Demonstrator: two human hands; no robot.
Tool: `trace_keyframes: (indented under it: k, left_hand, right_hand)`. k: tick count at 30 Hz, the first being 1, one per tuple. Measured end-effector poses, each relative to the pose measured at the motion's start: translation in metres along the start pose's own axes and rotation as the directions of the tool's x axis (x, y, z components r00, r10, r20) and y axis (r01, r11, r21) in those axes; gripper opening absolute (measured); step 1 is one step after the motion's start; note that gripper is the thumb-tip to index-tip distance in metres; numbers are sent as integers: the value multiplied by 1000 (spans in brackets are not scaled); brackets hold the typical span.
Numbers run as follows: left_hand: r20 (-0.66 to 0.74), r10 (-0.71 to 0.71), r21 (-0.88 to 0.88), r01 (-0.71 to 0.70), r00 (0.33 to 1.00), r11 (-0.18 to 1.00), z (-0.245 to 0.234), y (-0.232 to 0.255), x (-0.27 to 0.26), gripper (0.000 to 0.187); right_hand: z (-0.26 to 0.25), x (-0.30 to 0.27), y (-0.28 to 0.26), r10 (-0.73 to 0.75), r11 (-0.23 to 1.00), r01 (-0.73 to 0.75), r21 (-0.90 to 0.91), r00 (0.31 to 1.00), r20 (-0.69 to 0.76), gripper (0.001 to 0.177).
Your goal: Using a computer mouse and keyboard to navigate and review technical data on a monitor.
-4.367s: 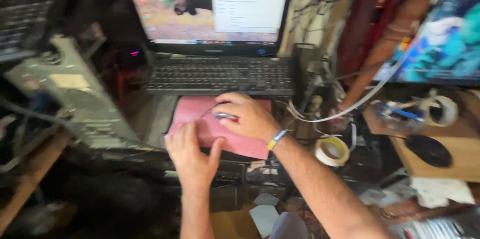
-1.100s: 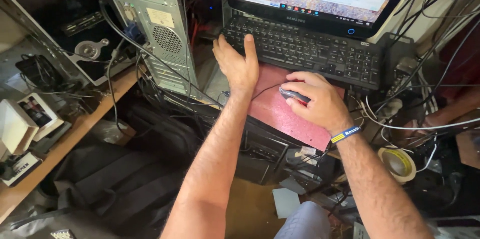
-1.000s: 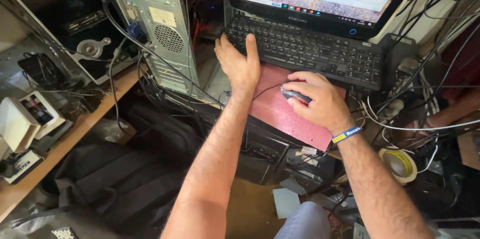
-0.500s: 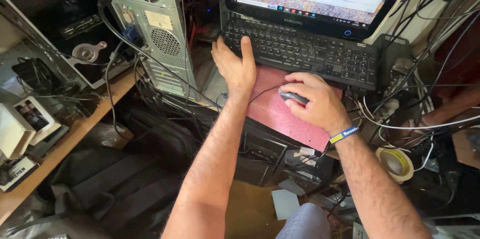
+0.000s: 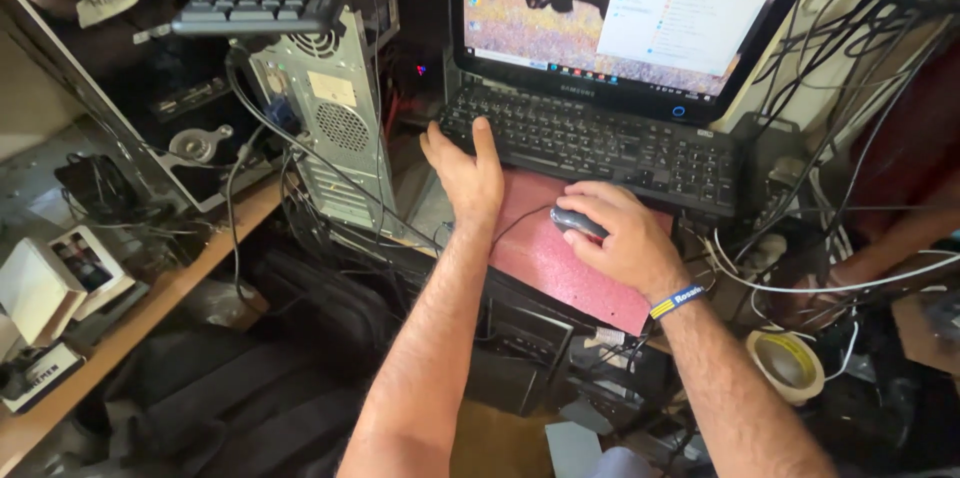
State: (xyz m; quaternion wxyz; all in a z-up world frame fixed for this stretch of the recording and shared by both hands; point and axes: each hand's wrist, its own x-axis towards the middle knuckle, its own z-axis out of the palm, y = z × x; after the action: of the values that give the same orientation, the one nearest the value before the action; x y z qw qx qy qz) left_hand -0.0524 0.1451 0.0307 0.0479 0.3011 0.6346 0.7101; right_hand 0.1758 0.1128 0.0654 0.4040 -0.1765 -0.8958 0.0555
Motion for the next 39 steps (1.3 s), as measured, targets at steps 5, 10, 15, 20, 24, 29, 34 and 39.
trace_keyframes:
  k: [5, 10, 15, 20, 24, 29, 34, 39]
  left_hand:
    - [55, -31, -36, 33, 998, 999, -4, 5, -3, 84]
    - [80, 25, -35, -23, 996, 999, -9, 11, -6, 82]
    - [70, 51, -27, -50, 996, 998, -5, 5, -4, 83]
    - [75, 6, -9, -6, 997, 1000, 1, -4, -1, 89]
    - [91, -14, -20, 16, 996, 1000, -3, 4, -3, 90]
    - [105, -31, -5, 32, 994, 999, -7, 7, -5, 91]
    - [112, -42, -15, 44, 993, 999, -9, 10, -4, 90]
    - [114, -48, -22, 51, 992, 998, -9, 12, -4, 90]
  right_hand:
    - [1, -1, 0, 38, 999, -39, 25, 999, 30, 40]
    - [4, -5, 6, 55, 998, -55, -9, 998, 20, 41]
    - [5, -4, 7, 69, 997, -69, -19, 998, 15, 43]
    - [2, -2, 0, 74, 996, -77, 43, 995, 59, 40]
    - [3, -2, 2, 63, 996, -66, 52, 996, 61, 38]
    - [6, -4, 8, 81, 996, -83, 42, 996, 48, 44]
    - [6, -3, 6, 90, 995, -92, 50, 995, 52, 45]
    - [6, -2, 5, 107, 993, -109, 40, 993, 54, 46]
